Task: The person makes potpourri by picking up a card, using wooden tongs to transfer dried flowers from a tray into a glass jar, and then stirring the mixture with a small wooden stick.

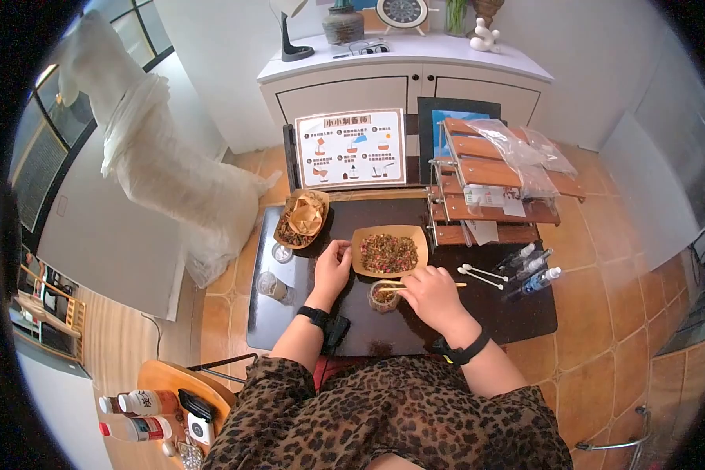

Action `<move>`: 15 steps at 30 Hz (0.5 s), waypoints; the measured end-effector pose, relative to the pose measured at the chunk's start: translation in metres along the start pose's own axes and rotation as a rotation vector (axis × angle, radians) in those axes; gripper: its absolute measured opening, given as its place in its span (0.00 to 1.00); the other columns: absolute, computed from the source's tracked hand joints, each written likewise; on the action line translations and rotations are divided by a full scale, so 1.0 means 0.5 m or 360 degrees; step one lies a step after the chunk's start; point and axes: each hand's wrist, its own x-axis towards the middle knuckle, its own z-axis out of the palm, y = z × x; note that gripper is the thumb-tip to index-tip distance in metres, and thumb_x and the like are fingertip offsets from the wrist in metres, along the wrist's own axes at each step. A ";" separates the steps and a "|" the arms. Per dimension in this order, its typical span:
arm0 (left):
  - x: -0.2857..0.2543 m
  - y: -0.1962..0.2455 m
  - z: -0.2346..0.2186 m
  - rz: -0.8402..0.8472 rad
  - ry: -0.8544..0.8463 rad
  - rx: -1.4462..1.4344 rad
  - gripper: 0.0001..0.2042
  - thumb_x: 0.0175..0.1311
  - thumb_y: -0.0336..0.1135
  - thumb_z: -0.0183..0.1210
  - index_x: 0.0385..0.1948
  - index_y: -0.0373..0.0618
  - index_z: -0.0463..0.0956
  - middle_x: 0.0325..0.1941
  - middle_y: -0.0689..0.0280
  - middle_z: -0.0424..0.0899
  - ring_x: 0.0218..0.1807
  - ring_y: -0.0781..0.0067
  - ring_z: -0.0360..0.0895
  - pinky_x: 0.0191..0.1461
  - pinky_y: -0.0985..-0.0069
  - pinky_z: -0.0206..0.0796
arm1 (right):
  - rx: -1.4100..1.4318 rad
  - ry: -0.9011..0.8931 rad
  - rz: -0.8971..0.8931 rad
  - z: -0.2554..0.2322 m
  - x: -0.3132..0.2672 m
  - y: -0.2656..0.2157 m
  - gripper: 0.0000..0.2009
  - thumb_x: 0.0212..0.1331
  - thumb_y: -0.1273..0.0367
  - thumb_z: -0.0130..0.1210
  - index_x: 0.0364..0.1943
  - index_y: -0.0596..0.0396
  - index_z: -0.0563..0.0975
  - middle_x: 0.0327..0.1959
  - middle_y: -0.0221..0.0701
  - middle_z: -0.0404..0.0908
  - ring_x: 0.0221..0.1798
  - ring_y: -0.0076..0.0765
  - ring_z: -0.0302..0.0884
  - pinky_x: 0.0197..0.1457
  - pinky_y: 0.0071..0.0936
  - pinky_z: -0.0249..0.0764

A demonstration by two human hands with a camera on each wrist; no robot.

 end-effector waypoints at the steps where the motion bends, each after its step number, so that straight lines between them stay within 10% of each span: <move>1: 0.000 -0.001 0.000 -0.0007 -0.0005 0.0001 0.08 0.68 0.34 0.59 0.42 0.43 0.79 0.29 0.61 0.83 0.31 0.63 0.82 0.37 0.70 0.72 | 0.0019 0.0052 0.0033 -0.001 0.003 0.004 0.08 0.56 0.64 0.65 0.35 0.50 0.80 0.32 0.30 0.76 0.39 0.40 0.74 0.44 0.37 0.68; 15: 0.000 0.001 -0.001 0.0014 -0.0023 -0.0018 0.09 0.69 0.33 0.58 0.44 0.39 0.78 0.28 0.62 0.83 0.31 0.70 0.81 0.38 0.73 0.72 | -0.0353 -0.0125 0.0429 0.060 0.036 0.120 0.08 0.53 0.65 0.66 0.31 0.52 0.80 0.32 0.34 0.78 0.42 0.46 0.78 0.45 0.44 0.71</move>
